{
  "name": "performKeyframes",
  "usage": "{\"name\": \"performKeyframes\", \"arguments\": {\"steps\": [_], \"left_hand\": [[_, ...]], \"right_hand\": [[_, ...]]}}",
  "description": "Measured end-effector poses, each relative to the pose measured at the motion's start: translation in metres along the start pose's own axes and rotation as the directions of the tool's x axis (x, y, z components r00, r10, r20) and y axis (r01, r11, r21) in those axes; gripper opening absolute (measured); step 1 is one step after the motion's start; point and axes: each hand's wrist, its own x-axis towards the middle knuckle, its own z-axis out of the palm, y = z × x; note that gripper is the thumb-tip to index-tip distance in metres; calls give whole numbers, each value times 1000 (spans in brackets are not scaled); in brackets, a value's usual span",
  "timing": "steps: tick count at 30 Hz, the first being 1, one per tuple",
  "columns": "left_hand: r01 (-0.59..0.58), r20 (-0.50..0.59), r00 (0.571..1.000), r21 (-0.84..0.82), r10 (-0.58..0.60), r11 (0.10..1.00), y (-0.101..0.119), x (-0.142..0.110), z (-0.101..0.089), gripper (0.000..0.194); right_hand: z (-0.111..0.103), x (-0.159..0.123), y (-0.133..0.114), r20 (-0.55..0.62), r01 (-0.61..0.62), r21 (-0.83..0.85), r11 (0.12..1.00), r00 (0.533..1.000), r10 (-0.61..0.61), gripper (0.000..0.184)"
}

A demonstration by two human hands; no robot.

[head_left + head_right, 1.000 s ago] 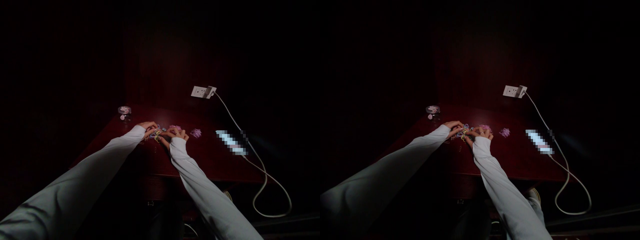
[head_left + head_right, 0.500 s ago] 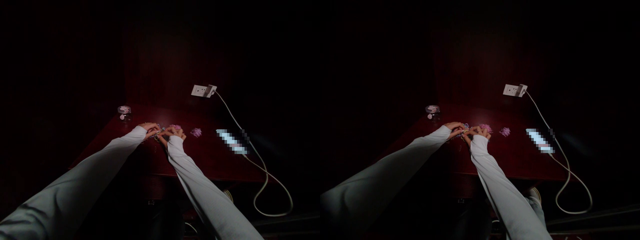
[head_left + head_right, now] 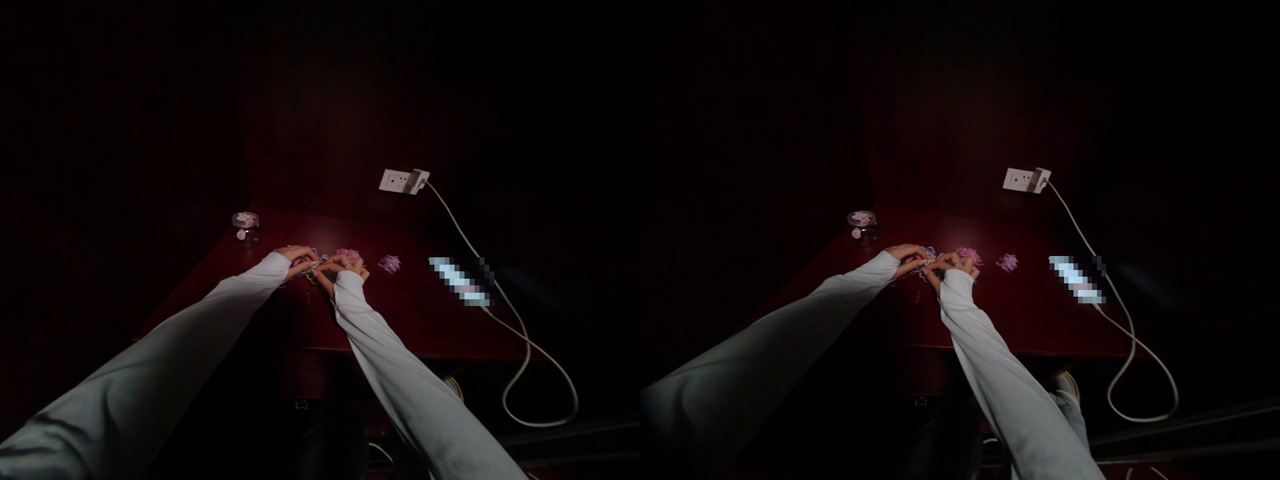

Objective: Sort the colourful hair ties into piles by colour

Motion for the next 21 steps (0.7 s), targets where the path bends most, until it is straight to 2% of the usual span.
{"name": "performKeyframes", "arguments": {"steps": [4, 8, 11, 14, 21], "left_hand": [[-21, -22, 1000, 43, 22, 999, -4, -1, -5, 24], [-85, -15, 996, 124, 88, 989, -6, -3, -13, 21], [-92, 6, 996, 204, 92, 975, -10, -3, -17, 21], [-65, -26, 997, 261, 75, 963, -15, -4, -17, 21], [-9, -95, 995, 331, 43, 943, -22, -8, -19, 17]], "right_hand": [[-23, -1, 13, -8, -1, -42, 999, 1000, 1, 30], [-53, -1, 45, -105, -112, -140, 984, 990, 97, 39], [-69, -2, 66, -127, -186, -166, 968, 978, 166, 46], [-74, -5, 77, -121, -201, -187, 962, 976, 180, 52], [-63, -6, 81, -37, -94, -290, 952, 995, 87, 49]]}}
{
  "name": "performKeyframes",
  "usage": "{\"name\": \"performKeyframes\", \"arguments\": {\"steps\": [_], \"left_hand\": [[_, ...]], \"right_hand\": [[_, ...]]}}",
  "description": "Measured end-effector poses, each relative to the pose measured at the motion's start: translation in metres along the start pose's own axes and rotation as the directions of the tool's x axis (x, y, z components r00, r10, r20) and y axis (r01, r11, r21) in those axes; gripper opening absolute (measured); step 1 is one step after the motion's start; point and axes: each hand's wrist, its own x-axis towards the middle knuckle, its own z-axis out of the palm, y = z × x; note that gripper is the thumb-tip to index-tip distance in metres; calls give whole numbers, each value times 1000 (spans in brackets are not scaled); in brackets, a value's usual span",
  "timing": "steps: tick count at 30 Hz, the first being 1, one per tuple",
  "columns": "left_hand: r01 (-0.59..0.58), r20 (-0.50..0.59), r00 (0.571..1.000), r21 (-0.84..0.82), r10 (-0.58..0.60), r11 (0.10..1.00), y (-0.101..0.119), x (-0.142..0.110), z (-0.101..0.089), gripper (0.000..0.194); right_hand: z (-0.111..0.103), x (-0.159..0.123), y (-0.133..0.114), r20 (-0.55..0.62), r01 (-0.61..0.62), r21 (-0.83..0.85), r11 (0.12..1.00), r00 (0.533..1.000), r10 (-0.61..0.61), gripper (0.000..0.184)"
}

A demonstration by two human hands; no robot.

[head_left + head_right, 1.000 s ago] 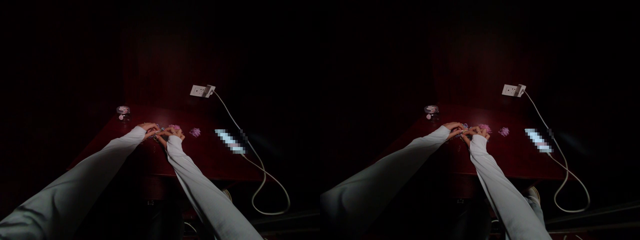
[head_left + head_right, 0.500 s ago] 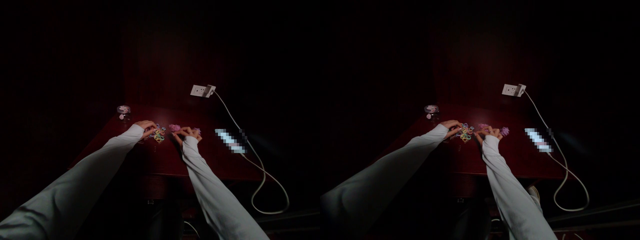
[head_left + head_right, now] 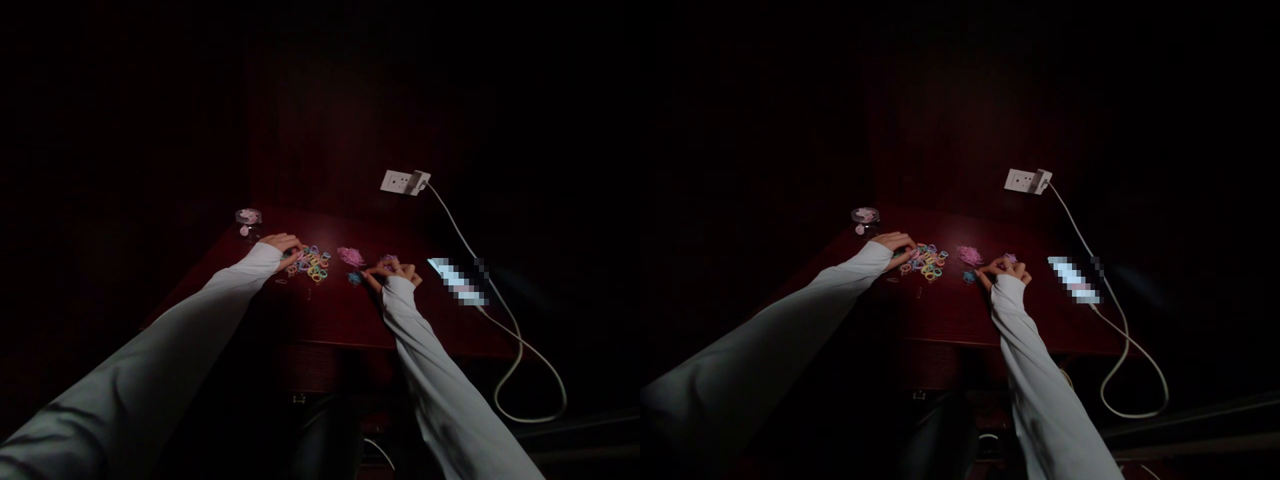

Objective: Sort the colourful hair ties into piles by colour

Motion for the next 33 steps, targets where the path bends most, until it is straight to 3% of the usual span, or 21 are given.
{"name": "performKeyframes", "arguments": {"steps": [16, 21, 33], "left_hand": [[71, 127, 989, 20, -73, 997, -5, 1, 1, 18], [21, 184, 983, 14, -23, 1000, -7, 1, 3, 19], [-82, 184, 976, -163, 113, 983, -3, 0, 5, 14]], "right_hand": [[-11, -2, -8, 25, 44, 65, 997, 999, -45, 48], [-11, -3, -8, 5, 66, 61, 996, 998, -67, 43], [-14, -5, -10, 7, 83, 65, 994, 997, -83, 40]]}}
